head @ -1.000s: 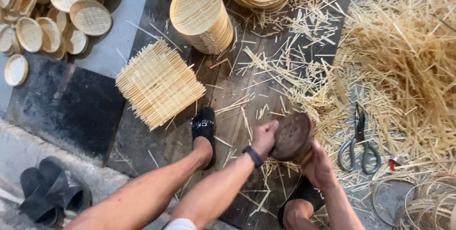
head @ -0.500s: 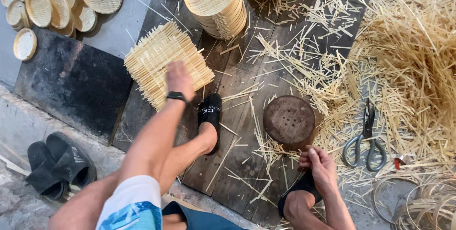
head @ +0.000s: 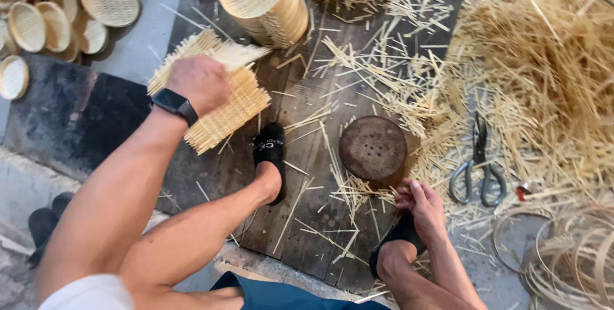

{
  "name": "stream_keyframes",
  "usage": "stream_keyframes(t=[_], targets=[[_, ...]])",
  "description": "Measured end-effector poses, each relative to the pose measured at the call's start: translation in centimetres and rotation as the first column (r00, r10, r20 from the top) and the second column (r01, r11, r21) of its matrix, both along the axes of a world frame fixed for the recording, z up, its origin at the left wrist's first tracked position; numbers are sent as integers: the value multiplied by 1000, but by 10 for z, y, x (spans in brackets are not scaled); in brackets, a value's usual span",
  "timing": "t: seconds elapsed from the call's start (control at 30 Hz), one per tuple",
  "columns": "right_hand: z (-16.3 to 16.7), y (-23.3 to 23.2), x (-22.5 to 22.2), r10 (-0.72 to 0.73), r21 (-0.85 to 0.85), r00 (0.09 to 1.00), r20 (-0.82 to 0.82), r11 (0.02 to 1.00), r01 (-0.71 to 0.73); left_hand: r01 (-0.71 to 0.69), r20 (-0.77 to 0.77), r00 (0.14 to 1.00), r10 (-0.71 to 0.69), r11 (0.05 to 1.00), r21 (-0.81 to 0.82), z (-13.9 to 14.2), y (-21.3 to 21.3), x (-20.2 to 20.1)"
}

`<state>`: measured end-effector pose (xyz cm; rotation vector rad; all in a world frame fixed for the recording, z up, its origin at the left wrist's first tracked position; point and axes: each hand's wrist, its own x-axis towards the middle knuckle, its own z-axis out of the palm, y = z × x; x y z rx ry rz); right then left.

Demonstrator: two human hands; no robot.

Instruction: The person sits on the floor of a bamboo workshop assembling round bamboo steamer baskets. They trim bamboo strips with scissors, fit a woven bamboo mat into a rim, press a wooden form into the rim to shape it, and set finished baskets onto stacks.

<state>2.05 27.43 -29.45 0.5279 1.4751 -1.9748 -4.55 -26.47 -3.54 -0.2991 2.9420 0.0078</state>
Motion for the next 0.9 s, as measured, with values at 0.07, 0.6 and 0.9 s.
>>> stream_keyframes(t=[0.07, 0.6, 0.9], targets=[[14, -4, -7, -28, -42, 1000, 0, 999, 28, 228, -191, 962, -195, 959, 167, -2, 54, -2], [38, -23, -47, -15, 66, 989, -147, 998, 25, 144, -384, 908, 167, 736, 661, -164, 242, 68], [42, -24, -37, -10, 175, 979, -206, 983, 47, -432, 484, 810, 333, -219, 875, -237, 200, 42]])
